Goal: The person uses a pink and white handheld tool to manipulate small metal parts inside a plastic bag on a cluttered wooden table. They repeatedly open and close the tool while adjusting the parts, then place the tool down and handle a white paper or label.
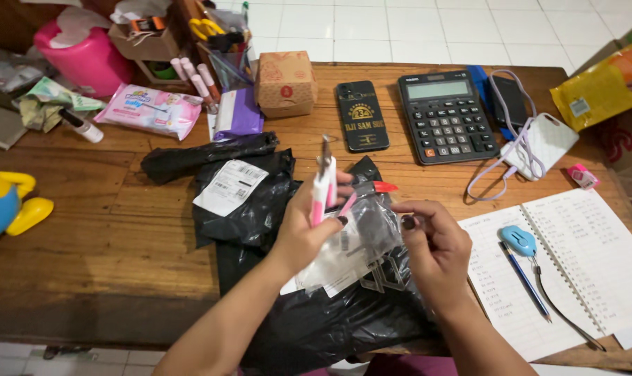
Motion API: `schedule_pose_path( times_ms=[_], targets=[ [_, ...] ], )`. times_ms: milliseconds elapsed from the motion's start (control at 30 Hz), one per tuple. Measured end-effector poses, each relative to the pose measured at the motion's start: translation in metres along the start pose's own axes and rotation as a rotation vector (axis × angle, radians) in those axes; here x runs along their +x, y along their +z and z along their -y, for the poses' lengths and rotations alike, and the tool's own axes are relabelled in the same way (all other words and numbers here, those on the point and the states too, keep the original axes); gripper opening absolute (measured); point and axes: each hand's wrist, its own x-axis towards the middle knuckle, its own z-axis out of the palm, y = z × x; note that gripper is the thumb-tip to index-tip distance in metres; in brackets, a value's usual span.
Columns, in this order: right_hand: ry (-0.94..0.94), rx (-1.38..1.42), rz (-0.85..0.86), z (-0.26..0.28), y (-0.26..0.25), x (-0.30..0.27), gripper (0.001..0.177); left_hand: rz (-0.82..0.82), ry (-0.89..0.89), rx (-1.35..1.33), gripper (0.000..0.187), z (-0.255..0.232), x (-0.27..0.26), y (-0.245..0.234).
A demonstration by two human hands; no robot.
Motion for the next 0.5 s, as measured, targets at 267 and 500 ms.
schedule_pose_path(
  times_ms=[267, 500],
  targets=[
    [-0.006, -0.062, 0.019, 0.001, 0.003, 0.0, 0.021, 0.307, -0.209, -0.535, 0.035, 0.011, -0.008, -0.016],
    [0.004, 0.032, 0.059, 0.002, 0.0, 0.002, 0.023, 0.601, -0.31, -0.682, 0.049, -0.008, -0.009, -0.005]
  ],
)
